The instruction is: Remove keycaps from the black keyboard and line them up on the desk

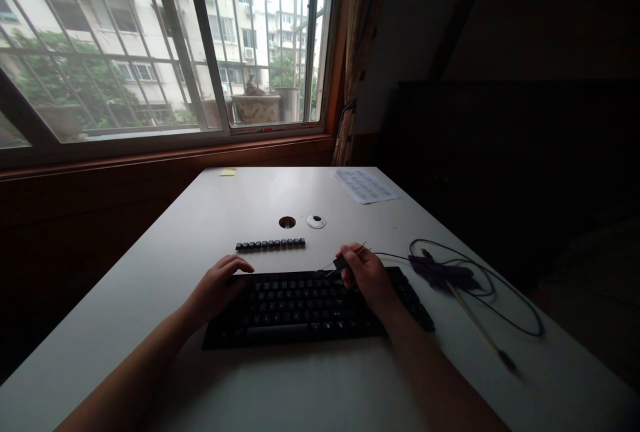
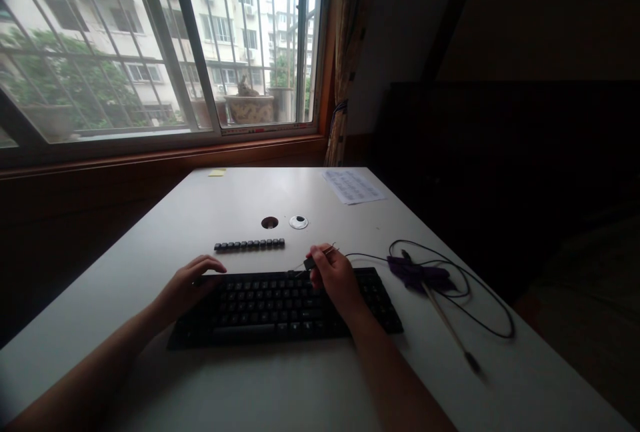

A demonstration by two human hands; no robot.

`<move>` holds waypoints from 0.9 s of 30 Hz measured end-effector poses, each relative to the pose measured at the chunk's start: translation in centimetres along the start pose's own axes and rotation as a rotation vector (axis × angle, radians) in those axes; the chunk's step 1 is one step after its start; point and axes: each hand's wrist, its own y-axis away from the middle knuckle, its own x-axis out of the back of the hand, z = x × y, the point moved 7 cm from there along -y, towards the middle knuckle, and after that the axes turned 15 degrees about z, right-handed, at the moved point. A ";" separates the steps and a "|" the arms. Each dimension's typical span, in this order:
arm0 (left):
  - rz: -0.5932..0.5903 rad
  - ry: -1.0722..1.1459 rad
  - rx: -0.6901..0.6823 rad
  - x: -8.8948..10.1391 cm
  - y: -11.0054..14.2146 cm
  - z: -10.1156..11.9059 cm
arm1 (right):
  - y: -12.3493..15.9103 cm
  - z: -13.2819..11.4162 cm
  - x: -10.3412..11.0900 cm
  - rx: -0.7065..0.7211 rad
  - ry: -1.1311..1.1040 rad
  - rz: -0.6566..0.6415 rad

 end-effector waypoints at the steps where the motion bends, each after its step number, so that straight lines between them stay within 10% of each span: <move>1: 0.024 -0.024 -0.049 0.1 0.0 0.6 | 0.3 0.1 -0.6 -0.035 -0.051 -0.036; 11: 0.035 -0.068 -0.409 -1.3 1.7 7.0 | 3.9 1.2 -5.7 -0.316 -0.379 -0.247; 27: -0.027 -0.133 -0.413 -2.1 1.9 6.8 | 4.1 1.4 -6.1 -0.321 -0.398 -0.269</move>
